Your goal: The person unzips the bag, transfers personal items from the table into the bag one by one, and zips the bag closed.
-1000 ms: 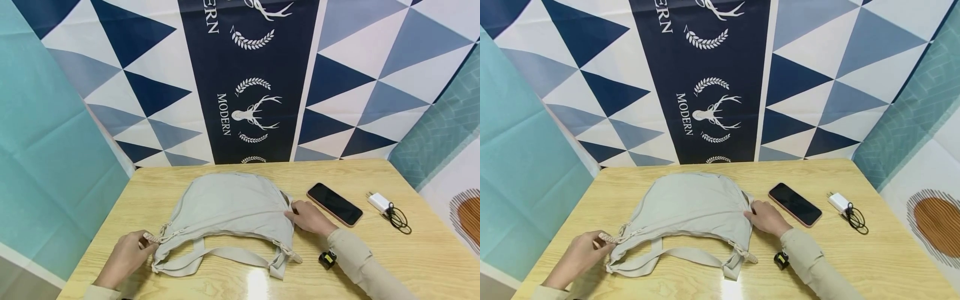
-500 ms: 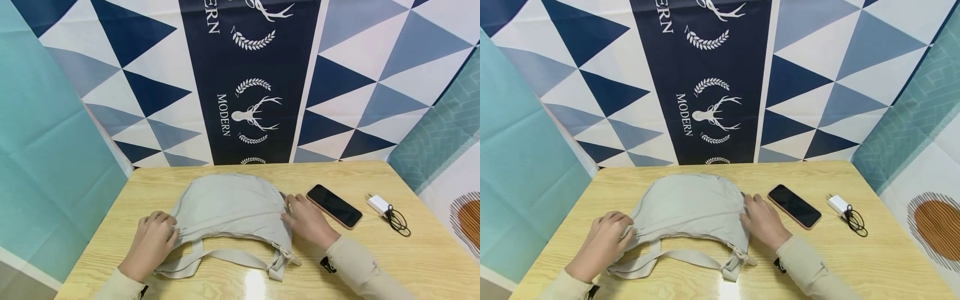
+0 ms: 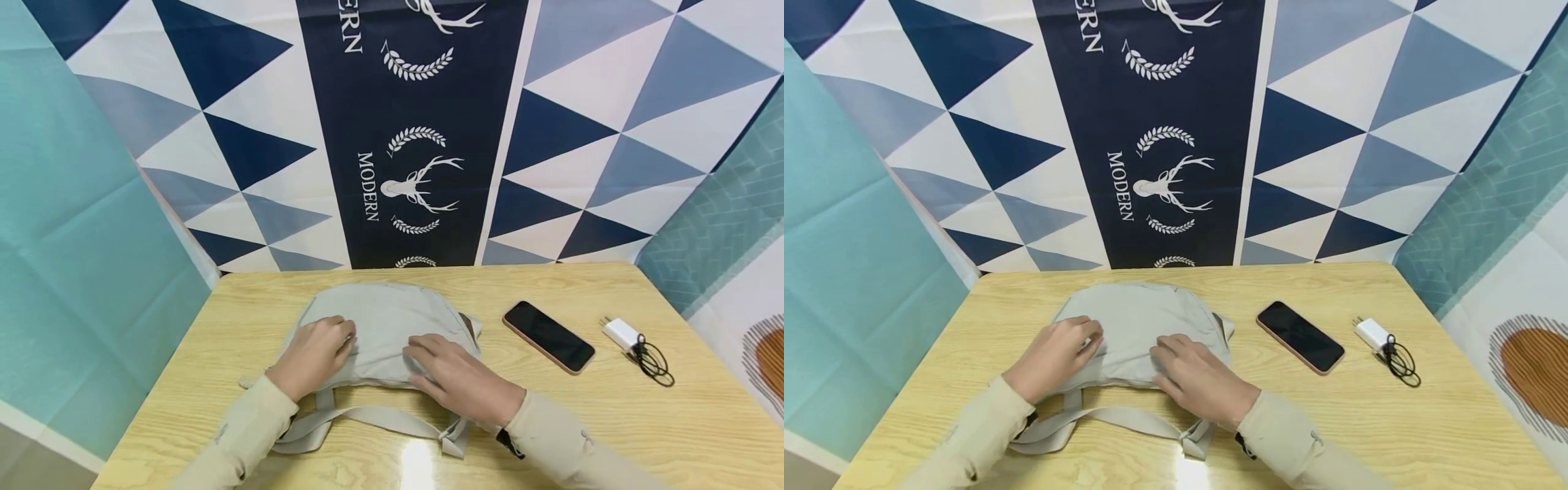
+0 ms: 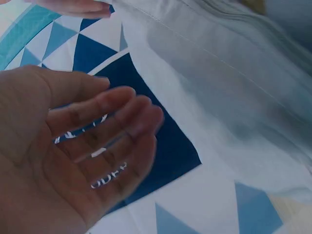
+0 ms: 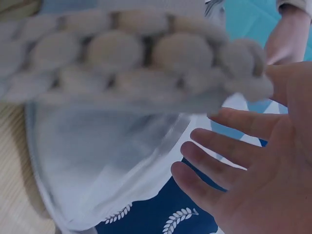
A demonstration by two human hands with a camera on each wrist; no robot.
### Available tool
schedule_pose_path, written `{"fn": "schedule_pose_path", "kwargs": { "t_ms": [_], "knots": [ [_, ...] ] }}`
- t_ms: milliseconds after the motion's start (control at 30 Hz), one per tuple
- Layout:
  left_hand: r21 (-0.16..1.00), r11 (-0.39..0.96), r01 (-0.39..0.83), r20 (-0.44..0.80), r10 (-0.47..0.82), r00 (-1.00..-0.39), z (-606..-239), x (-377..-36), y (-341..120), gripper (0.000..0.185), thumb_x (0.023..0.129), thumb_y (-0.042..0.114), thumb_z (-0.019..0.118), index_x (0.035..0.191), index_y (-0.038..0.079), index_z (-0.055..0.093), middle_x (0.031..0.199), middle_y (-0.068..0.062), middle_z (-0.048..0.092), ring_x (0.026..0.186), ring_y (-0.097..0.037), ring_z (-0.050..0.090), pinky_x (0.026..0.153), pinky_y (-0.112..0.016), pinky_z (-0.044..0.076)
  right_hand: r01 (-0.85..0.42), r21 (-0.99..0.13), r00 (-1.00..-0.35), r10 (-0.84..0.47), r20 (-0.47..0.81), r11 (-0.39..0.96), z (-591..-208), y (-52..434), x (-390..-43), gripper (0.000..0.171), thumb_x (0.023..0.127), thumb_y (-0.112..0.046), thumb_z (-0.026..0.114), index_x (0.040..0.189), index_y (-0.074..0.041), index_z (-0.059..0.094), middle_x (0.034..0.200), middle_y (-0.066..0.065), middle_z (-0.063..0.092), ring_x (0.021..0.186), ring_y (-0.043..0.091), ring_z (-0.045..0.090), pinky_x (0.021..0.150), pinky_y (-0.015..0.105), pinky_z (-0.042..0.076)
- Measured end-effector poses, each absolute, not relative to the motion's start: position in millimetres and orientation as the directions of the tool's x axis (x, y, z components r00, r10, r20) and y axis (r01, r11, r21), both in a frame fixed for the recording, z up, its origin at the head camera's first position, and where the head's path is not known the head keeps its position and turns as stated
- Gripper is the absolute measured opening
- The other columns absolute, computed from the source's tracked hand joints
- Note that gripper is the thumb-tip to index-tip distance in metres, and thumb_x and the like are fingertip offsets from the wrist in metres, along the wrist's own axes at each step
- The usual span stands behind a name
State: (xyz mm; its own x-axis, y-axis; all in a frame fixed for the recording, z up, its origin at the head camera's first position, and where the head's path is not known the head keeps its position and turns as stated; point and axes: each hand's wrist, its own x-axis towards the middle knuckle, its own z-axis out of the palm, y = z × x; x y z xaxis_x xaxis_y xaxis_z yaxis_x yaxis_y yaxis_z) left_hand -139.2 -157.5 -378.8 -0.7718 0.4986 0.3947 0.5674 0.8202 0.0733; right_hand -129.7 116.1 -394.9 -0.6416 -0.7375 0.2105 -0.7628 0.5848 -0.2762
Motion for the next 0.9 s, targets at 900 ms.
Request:
{"fn": "schedule_pose_path", "kwargs": {
  "t_ms": [900],
  "knots": [
    [-0.134,0.772,0.621,0.232,0.634,-0.738,-402,-150,-131,0.010,0.088,0.014,0.073,0.081,0.014,0.067,0.073,-0.001,0.062,0.062,-0.017,0.061,0.057,-0.030,0.046,-0.826,-0.119,-0.564,-0.804,0.189,0.551,-407,114,-114,0.034,0.101,-0.028,0.060,0.129,-0.010,0.061,0.142,0.015,0.054,0.133,0.031,0.049,0.104,0.054,0.041]
  ]
}}
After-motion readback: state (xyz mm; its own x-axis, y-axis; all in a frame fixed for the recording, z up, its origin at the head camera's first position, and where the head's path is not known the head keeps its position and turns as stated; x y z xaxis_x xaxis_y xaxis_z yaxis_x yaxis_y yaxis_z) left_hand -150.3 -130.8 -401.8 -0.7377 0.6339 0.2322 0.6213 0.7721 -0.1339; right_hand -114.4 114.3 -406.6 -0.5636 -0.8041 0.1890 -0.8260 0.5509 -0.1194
